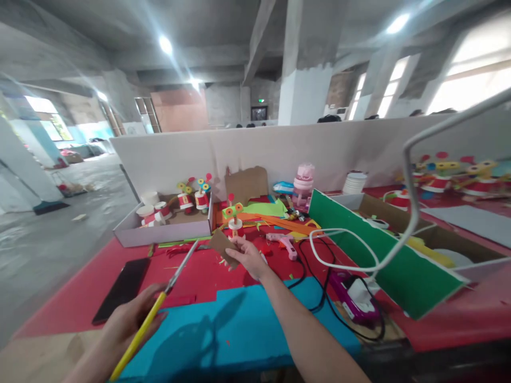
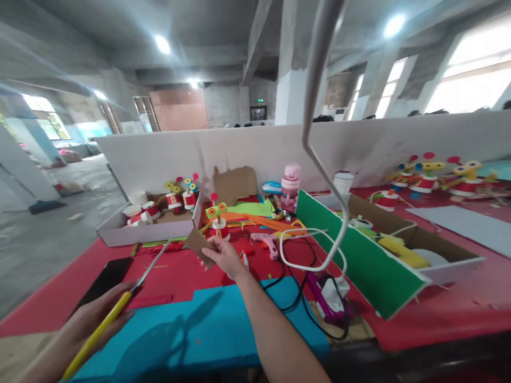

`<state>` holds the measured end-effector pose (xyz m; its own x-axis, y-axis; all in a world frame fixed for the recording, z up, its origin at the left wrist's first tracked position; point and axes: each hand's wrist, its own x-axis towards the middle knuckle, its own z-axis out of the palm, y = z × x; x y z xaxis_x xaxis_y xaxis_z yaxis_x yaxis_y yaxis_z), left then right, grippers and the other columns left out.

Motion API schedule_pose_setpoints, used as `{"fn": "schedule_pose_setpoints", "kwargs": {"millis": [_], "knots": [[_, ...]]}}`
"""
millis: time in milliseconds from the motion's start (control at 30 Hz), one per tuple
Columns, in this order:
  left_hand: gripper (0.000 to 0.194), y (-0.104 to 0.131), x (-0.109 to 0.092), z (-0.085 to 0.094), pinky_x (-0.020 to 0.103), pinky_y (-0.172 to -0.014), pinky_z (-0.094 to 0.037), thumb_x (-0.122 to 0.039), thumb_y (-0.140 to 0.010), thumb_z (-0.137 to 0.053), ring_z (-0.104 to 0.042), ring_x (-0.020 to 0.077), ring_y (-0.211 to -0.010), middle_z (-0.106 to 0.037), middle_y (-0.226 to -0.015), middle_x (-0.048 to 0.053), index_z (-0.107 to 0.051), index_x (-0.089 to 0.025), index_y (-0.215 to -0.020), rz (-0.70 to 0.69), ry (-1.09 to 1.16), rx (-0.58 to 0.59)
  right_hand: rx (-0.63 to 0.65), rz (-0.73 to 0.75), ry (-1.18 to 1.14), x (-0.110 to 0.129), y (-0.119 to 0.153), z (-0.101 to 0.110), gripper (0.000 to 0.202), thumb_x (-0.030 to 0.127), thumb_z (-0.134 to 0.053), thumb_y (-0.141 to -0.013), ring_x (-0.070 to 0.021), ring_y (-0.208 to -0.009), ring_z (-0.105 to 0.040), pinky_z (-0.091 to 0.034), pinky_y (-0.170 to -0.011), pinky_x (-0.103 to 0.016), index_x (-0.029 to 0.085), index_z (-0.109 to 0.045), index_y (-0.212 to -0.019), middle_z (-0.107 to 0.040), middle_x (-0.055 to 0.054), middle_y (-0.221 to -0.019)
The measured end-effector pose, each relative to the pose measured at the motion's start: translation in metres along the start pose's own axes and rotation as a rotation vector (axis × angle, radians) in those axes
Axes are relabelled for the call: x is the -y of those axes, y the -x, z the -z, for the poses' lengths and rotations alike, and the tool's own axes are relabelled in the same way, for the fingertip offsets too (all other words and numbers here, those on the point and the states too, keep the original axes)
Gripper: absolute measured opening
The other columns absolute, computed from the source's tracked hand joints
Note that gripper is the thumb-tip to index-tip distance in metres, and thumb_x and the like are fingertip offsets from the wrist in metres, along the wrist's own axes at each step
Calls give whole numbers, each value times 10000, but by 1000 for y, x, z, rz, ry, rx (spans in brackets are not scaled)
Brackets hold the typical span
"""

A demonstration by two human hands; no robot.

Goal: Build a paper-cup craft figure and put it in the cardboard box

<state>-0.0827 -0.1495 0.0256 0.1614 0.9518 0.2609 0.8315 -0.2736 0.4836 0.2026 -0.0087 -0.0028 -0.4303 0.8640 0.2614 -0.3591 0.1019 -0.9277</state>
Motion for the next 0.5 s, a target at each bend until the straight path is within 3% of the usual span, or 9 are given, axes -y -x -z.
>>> {"fn": "schedule_pose_setpoints", "kwargs": {"millis": [100, 167, 333, 500], "knots": [[480, -21, -16, 7, 310, -949, -479, -325, -908, -381, -610, 235, -1106, -612, -1249, 129, -364, -193, -1369, -144, -156, 121, 33, -62, 70, -5, 2, -5, 302, 420, -710, -757, -141, -596, -669, -526, -490, -227, 192, -563, -891, -722, -15, -779], [502, -37, -31, 11, 379, -992, -446, -255, -896, -346, -552, 273, -1200, -537, -1344, 178, -324, -165, -1389, -144, -285, 208, 27, -81, 83, -7, 2, -5, 318, 431, -712, -751, -142, -588, -671, -528, -498, -232, 191, -553, -886, -727, -21, -780], [516, -67, -66, 13, 436, -846, -499, -197, -876, -358, -631, 320, -1042, -612, -1183, 208, -295, -128, -1383, -85, -523, 330, -15, -97, 60, -10, 0, -1, 341, 451, -718, -738, -139, -552, -662, -502, -496, -227, 199, -534, -877, -727, -16, -752], [422, -77, -76, 11, 385, -699, -507, -212, -891, -366, -668, 307, -856, -659, -984, 166, -369, -137, -1306, -110, -620, 368, -57, -86, 70, -9, -1, 1, 357, 468, -724, -723, -139, -559, -657, -506, -529, -242, 203, -558, -894, -719, -8, -745]]}}
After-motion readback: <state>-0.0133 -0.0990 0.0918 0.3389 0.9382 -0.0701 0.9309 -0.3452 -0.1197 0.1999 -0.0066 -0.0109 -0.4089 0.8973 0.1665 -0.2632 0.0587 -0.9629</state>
